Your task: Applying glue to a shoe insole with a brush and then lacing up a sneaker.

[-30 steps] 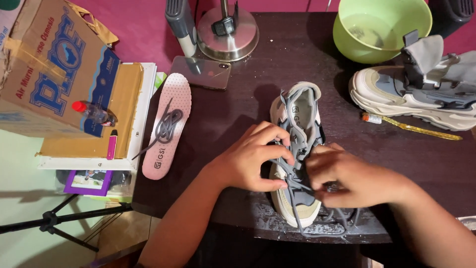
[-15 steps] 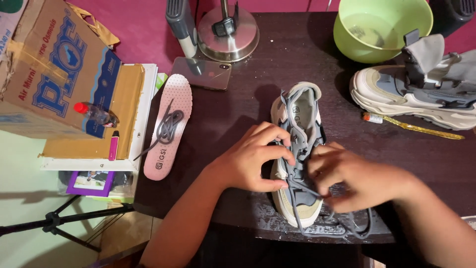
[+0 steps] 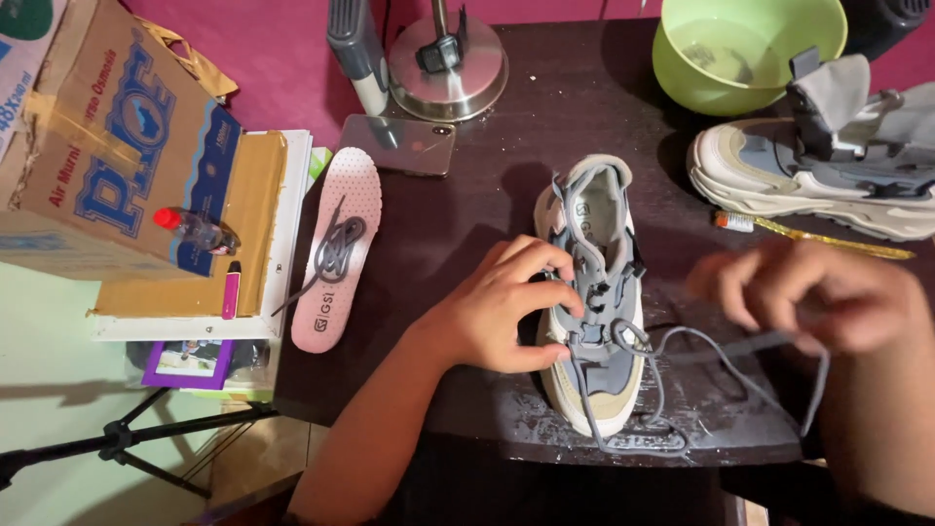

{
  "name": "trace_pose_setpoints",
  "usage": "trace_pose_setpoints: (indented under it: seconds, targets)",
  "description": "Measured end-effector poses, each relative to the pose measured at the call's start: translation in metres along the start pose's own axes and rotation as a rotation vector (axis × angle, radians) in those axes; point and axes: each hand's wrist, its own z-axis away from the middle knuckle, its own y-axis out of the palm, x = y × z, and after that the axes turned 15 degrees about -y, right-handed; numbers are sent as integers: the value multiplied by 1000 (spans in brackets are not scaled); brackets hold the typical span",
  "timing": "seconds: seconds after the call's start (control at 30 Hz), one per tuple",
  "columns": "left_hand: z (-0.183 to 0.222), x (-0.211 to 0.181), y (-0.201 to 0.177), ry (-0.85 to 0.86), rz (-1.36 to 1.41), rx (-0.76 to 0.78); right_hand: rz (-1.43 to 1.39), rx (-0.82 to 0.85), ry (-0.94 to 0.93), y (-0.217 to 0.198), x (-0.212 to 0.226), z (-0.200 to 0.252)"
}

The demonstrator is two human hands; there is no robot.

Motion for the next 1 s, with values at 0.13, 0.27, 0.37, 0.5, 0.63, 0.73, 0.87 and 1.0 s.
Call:
trace_pose_setpoints:
  seconds: [0.13, 0.27, 0.37, 0.5, 0.63, 0.73, 0.87, 1.0]
  targets:
    - [0, -12, 3, 3, -49, -70, 911, -43, 905, -16, -36, 40]
    - [0, -46, 24, -55, -192, -103, 1264, -78, 1117, 4, -33, 8]
    - [2, -74, 41, -71, -390, -439, 922, -196, 727, 22, -18, -12]
    - [10, -96, 60, -249, -492, -504, 766, 196, 645, 43, -24, -16]
    - [18, -110, 79, -411, -477, -621, 572, 80, 332, 34, -18, -7]
    - [23, -109, 89, -457, -418, -595, 445, -135, 486, 21, -12, 7]
    - [49, -100, 95, -500, -210, -530, 442, -272, 384, 7, -12, 30]
    - [75, -116, 84, -525, 56, -395, 466, -345, 525, 4, -14, 30]
